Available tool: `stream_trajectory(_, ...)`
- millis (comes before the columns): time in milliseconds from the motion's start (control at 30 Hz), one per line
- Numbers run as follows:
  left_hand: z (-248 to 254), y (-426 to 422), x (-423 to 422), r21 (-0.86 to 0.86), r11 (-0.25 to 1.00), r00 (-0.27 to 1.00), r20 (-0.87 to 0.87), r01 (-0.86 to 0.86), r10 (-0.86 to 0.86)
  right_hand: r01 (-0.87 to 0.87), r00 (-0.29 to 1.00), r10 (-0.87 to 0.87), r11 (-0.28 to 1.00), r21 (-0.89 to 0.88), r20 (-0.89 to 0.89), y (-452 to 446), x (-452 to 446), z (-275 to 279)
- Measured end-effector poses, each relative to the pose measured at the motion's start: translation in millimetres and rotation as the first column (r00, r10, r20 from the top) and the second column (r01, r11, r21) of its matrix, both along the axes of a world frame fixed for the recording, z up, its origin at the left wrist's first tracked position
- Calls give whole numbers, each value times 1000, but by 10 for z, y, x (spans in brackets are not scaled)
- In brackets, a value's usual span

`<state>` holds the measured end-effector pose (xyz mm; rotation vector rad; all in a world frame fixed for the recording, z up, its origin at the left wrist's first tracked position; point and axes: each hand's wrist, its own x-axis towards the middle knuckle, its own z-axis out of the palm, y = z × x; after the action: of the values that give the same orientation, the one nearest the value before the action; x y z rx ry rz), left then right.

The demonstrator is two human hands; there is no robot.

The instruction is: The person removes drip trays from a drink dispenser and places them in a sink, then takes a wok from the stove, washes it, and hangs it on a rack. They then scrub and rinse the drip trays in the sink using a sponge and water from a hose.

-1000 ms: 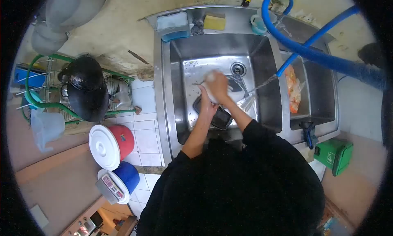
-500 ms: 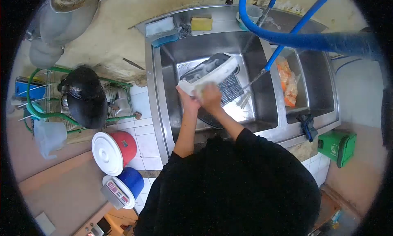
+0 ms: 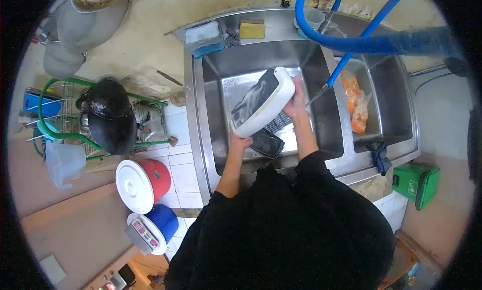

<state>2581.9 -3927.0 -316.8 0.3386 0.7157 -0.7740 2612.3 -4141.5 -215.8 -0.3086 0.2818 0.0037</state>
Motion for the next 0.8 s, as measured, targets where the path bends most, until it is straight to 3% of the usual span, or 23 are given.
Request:
stream_trajectory(33, -218, 22, 23, -2, 1000, 1000, 2, 0, 0, 0, 1000, 0, 1000, -2, 2, -8, -2, 48)
stream_trajectory(100, -862, 74, 18, -255, 964, 988, -148, -73, 35, -210, 976, 217, 935, -285, -5, -42, -18, 131)
stream_trajectory(133, -730, 15, -13, -259, 963, 988, -150, -77, 39, -214, 975, 223, 917, -336, -10, 27, -25, 300)
stream_trajectory(167, -596, -61, -54, 15, 1000, 983, -181, -28, 30, -288, 937, 345, 851, -438, 54, 61, 13, 391)
stream_trajectory(200, -370, -133, -94, 287, 957, 976, -214, 33, 31, -331, 924, 380, 755, -566, -35, 143, 11, 480)
stream_trajectory(233, -92, -199, -75, 287, 957, 977, -211, 25, 37, -370, 909, 399, 637, -677, -121, 235, 14, 568)
stream_trajectory(300, 539, -277, -44, 534, 839, 986, 57, 104, -159, -384, 889, 449, 619, -685, -92, 385, -20, 581)
stream_trajectory(333, 828, -292, -41, 538, 837, 987, 57, 98, -152, -374, 900, 410, 554, -743, -148, 443, -27, 479)
stream_trajectory(367, 1105, -315, -28, 488, 873, 966, 224, 5, -131, -365, 910, 364, 482, -796, -197, 498, -25, 410)
stream_trajectory(400, 1242, -320, -29, 422, 904, 918, 383, -76, -101, -350, 921, 274, 266, -898, -278, 601, -50, 393)
stream_trajectory(433, 1265, -288, -31, 423, 902, 919, 383, -79, -99, -255, 949, 148, -162, -953, -279, 753, -55, 384)
stream_trajectory(500, 1300, -203, -37, 407, 913, 847, 495, -27, -196, -213, 961, 159, -87, -973, -225, 934, -213, 499)
stream_trajectory(533, 1321, -185, -66, 382, 917, 844, 523, -111, -116, -211, 962, 158, -85, -974, -222, 945, -205, 376)
stream_trajectory(567, 1342, -134, -65, 384, 917, 844, 523, -110, -118, -298, 932, 324, 438, -848, -161, 974, -208, 156)
stream_trajectory(600, 1382, -57, -42, 433, 892, 807, 568, -128, -160, -387, 904, 426, 802, -455, -18, 983, -207, 27)
stream_trajectory(633, 1456, 0, -37, 481, 864, 770, 604, -146, -206, -388, 905, 424, 803, -452, -22, 1014, -216, 37)
stream_trajectory(667, 1524, 30, -39, 499, 849, 791, 584, -173, -182, -285, 900, 437, 561, -777, -15, 1079, -229, 39)
stream_trajectory(700, 1503, 55, -45, 501, 849, 796, 577, -168, -183, -132, 891, 454, 220, -967, -18, 1128, -253, 52)
stream_trajectory(733, 1468, 82, -50, 541, 821, 788, 581, -186, -204, 283, 890, 432, -265, -922, 149, 1138, -241, 81)
stream_trajectory(767, 1427, 108, -49, 579, 789, 778, 586, -205, -228, 278, 891, 431, -262, -924, 146, 1101, -198, 55)
stream_trajectory(800, 1264, 133, -29, 559, 799, 806, 566, -220, -174, 237, 906, 420, -395, -888, 56, 1011, -97, 22)
